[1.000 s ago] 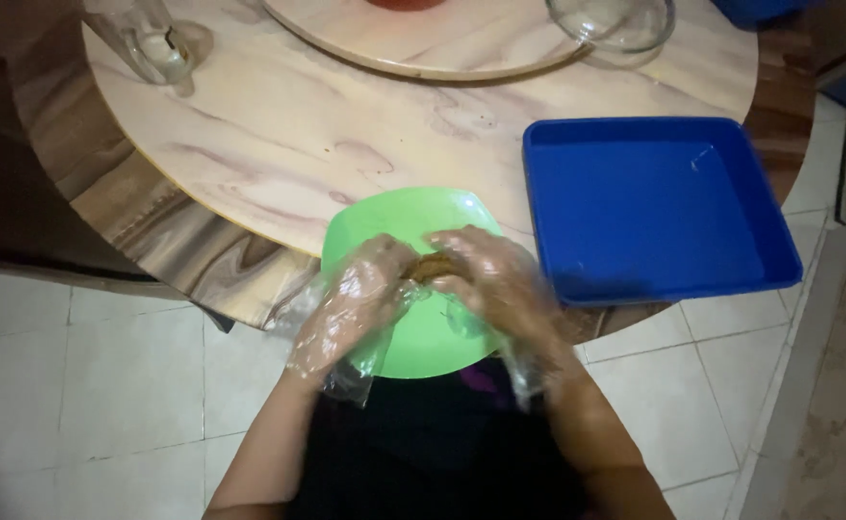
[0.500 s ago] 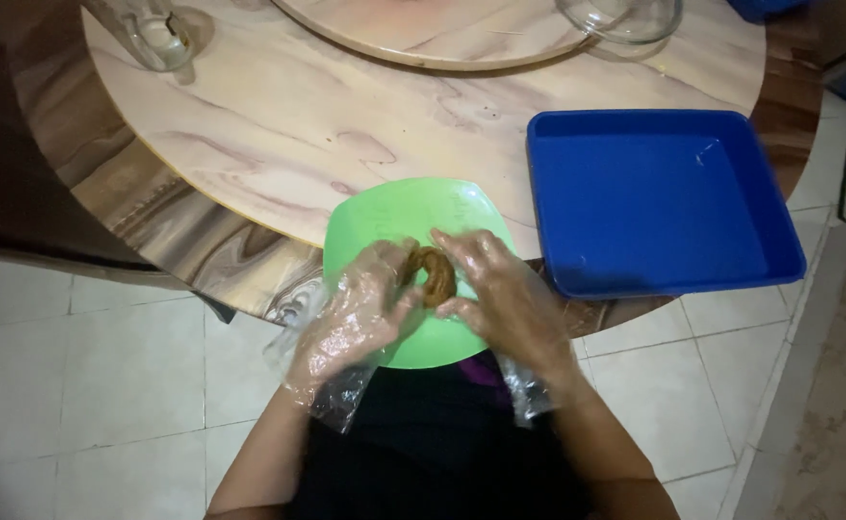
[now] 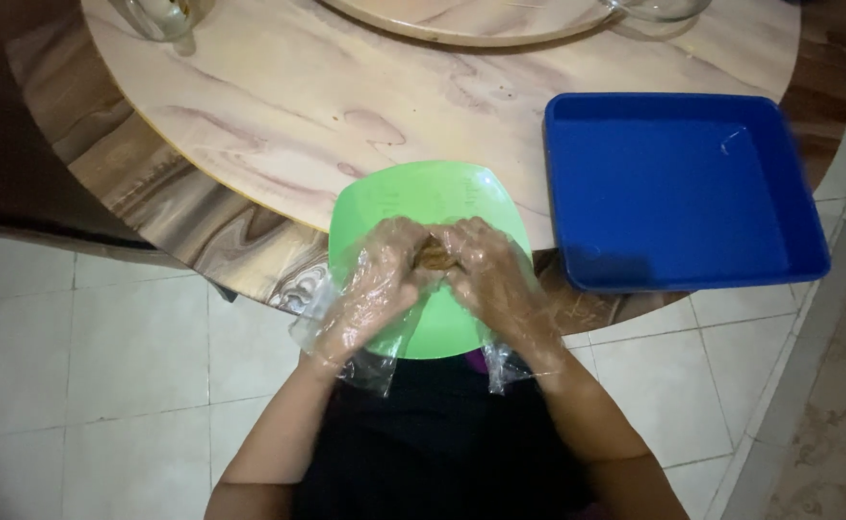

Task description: Kneading and shaping a small piece of brown dough or paste on a green plastic mat.

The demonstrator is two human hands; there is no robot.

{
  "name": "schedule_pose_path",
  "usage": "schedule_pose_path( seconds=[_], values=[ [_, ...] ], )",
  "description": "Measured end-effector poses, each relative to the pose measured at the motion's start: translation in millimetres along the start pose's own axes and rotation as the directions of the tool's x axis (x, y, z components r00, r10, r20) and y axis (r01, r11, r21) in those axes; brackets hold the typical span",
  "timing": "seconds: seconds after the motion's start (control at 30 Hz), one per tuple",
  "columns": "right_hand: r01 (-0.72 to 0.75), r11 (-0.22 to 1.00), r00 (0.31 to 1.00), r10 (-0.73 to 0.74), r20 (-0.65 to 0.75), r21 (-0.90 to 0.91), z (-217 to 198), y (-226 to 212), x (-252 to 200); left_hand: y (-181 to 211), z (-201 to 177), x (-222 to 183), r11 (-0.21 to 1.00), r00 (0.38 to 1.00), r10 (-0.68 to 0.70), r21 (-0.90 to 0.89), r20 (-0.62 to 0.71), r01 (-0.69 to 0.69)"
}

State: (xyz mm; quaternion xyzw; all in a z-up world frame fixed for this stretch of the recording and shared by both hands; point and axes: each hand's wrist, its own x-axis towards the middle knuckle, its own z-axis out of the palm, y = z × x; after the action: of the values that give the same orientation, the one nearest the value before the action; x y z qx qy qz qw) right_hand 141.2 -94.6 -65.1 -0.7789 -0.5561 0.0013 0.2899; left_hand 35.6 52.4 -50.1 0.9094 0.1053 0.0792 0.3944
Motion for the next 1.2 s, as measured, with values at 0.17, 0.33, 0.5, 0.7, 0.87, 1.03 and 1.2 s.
schedule_pose_path(
  seconds=[0.17,0.33,0.5,0.7,0.87,1.03,1.2],
  values=[
    [0.02,0.999,0.996,-0.017,-0.085,0.033,-1.6,-3.6,7.2,5.0,-11.4,-1.4,0.999,1.0,0.017,-0.049,-0.005,-0.017],
    [0.058,0.998,0.99,-0.054,-0.132,0.034,5.2,2.5,7.5,-9.1,-8.9,0.5,0.995,0.999,0.035,-0.088,-0.038,-0.038],
    [-0.049,0.998,0.999,0.049,-0.01,0.035,-13.6,-12.2,11.5,-29.6,3.1,9.9,0.969,1.0,0.022,-0.245,-0.02,-0.026],
    [-0.266,0.822,0.961,0.269,0.067,0.503,-44.5,-24.4,7.6,-20.6,-9.9,5.8,0.857,0.998,-0.057,-0.513,0.002,0.05],
    [-0.208,0.881,0.976,0.161,0.144,0.425,-33.0,-1.0,-2.9,-17.6,-24.5,-1.3,0.927,0.999,-0.004,-0.375,-0.037,-0.01],
    [-0.125,0.975,0.981,0.093,0.173,0.182,-40.1,-4.5,4.4,-4.8,-40.2,-16.9,0.969,0.963,0.21,0.165,-0.167,-0.183],
    [-0.136,0.987,0.962,0.111,0.249,0.087,-33.5,-11.7,7.6,-10.2,-25.1,-13.2,0.992,0.991,0.128,-0.011,-0.027,-0.128]
  ],
)
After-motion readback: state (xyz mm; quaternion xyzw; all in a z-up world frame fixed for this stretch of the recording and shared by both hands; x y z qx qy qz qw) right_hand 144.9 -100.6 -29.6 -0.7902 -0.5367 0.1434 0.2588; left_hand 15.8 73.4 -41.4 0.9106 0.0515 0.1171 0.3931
